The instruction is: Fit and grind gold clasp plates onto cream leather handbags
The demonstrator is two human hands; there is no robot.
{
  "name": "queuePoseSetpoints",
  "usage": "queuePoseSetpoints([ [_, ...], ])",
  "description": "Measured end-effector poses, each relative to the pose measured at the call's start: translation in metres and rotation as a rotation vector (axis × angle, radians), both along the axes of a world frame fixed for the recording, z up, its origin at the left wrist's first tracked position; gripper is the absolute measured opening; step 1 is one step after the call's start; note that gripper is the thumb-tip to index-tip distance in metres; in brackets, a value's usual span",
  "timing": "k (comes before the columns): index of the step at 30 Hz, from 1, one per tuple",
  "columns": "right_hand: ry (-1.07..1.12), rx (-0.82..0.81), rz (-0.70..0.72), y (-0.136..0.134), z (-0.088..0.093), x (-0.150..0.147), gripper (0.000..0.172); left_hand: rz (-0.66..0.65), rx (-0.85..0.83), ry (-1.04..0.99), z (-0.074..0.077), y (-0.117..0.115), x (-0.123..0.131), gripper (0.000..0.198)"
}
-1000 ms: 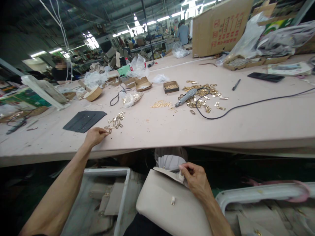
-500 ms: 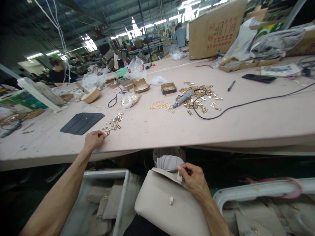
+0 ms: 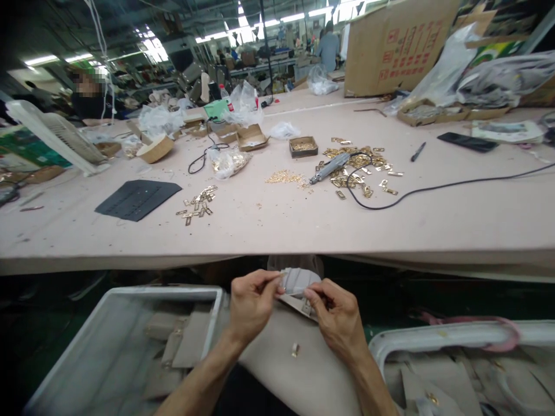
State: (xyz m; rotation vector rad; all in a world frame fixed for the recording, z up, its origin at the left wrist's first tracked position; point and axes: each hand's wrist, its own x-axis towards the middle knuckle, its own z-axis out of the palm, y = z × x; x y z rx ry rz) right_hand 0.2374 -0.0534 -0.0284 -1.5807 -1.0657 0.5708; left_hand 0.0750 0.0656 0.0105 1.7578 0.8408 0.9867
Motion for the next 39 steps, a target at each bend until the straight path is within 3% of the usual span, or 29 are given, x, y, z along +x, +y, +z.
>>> queuePoseSetpoints([
  [3,-0.002,0.039,0.031,-0.003,0.003,-0.001,0.019,0.026,0.278,0.019,-0.021,-0.033,0.023,0.018],
  [5,0.042,0.042,0.029,-0.005,0.001,-0.002,0.020,0.027,0.365,-0.025,-0.031,-0.044,0.030,0.018],
  [8,0.162,0.005,0.010,-0.006,-0.002,-0.002,0.025,0.021,0.461,-0.081,-0.039,-0.049,0.034,0.018],
  [12,0.315,-0.058,0.004,-0.006,-0.004,-0.001,0.033,-0.002,0.518,-0.078,-0.039,-0.050,0.032,0.021],
  [15,0.368,-0.084,0.010,-0.007,-0.003,0.001,0.035,-0.035,0.385,-0.102,-0.032,-0.053,0.028,0.021],
  [21,0.279,-0.038,0.069,-0.007,0.005,0.003,0.032,-0.020,-0.215,0.049,-0.014,-0.043,0.025,0.011],
  [26,0.260,-0.008,0.051,-0.007,0.010,0.004,0.030,-0.114,-0.505,-0.026,-0.008,-0.029,0.027,0.010],
  [31,0.332,-0.022,0.097,-0.011,0.002,0.012,0.026,-0.086,-0.523,-0.003,-0.006,-0.041,0.030,0.010],
  [39,0.270,0.008,0.187,-0.014,-0.003,0.018,0.025,-0.019,-0.236,0.079,-0.008,-0.061,0.034,0.011],
])
